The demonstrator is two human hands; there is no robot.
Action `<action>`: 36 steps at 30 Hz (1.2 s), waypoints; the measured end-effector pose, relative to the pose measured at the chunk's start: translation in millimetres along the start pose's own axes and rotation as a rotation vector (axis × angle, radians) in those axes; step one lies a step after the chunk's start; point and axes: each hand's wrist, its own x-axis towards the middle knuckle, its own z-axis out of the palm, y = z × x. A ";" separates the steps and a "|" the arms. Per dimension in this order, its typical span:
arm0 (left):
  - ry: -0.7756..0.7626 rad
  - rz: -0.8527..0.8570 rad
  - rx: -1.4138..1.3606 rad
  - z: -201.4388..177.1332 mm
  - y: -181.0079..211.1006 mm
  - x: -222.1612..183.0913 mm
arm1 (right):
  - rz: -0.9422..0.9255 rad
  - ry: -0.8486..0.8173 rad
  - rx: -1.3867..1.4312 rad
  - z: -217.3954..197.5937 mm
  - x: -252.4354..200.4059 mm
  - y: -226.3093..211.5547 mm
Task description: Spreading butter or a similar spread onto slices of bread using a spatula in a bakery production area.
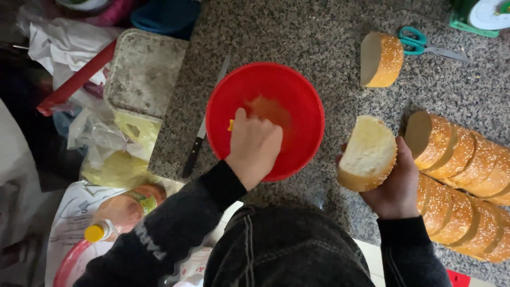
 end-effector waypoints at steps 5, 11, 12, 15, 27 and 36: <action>0.074 0.031 -0.051 -5.1 -21.3 -11.5 | 0.027 0.094 -0.037 19.8 -6.3 -1.4; 0.222 0.059 -0.209 -8.1 -53.5 -22.3 | 0.007 0.253 -0.089 55.9 -17.0 -1.8; 0.317 0.076 -0.265 -4.4 -60.5 -23.3 | 0.000 0.313 -0.017 62.8 -18.2 -0.7; 0.313 0.089 -0.454 -31.5 -75.8 -40.5 | 0.003 0.315 -0.066 57.1 -11.9 -1.8; 1.152 0.299 0.141 -96.5 -25.7 -97.3 | -0.049 0.149 0.003 64.0 -6.1 1.1; 1.112 0.624 0.539 -76.7 -48.1 -115.6 | 0.027 0.237 0.025 58.3 -12.7 -12.5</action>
